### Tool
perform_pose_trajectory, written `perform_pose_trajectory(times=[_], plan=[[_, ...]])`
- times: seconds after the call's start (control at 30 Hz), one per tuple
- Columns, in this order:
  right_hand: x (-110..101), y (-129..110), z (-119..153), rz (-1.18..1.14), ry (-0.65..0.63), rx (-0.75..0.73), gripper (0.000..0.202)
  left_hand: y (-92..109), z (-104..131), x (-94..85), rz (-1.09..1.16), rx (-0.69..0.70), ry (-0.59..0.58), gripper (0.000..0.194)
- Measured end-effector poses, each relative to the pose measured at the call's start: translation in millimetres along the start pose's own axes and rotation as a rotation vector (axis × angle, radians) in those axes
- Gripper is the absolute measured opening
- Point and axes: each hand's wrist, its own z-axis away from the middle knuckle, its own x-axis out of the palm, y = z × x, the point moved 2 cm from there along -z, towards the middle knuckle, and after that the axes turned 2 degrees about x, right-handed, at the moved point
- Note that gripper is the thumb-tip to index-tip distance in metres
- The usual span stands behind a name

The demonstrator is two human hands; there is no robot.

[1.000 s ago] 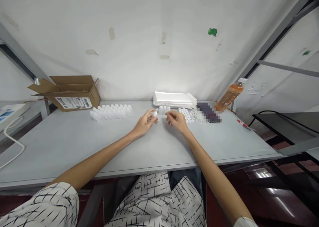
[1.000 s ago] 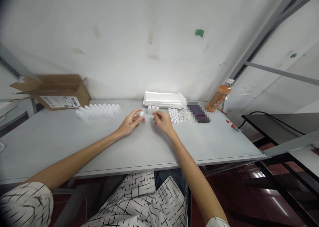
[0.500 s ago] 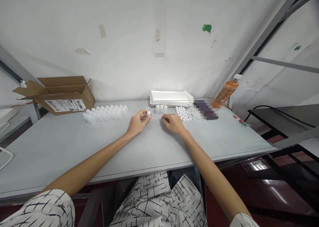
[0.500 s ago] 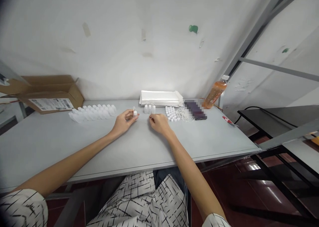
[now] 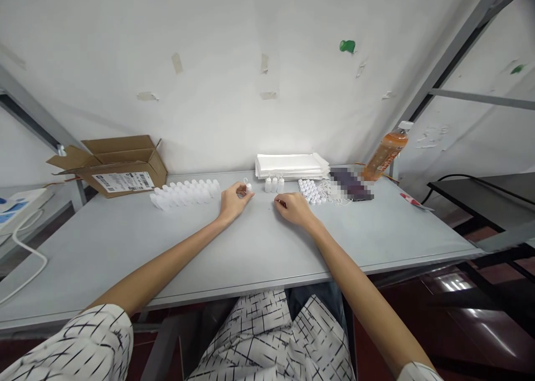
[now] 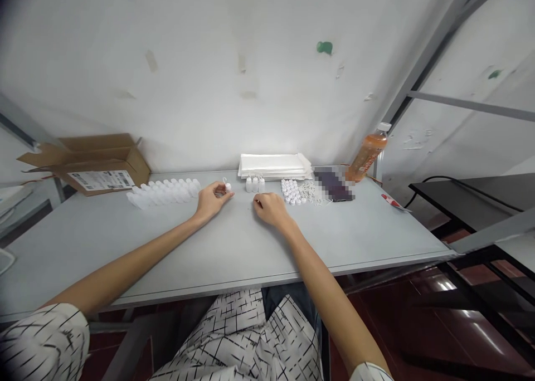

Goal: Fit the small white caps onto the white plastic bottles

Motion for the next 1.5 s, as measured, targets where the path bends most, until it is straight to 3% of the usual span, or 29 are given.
perform_pose_trajectory(times=[0.27,0.37,0.5,1.4,1.5], plan=[[1,1,-1,-0.007,0.006,0.001,0.027,6,-17,23.8,-0.001,0.024,-0.035,0.017],[0,2,-2,-0.009,0.035,0.067,0.027,5,-20,27.0,-0.003,0.039,-0.052,0.017],[-1,5,-3,0.009,0.051,0.154,0.029,4,-22,28.4,0.006,0.08,-0.086,0.02],[-4,3,-1,0.048,0.001,0.113,0.043,-10,-20,28.5,0.019,0.084,-0.098,0.034],[-3,2,1,0.07,0.018,0.096,0.043,-12,-13,23.1,-0.068,0.174,-0.075,0.033]])
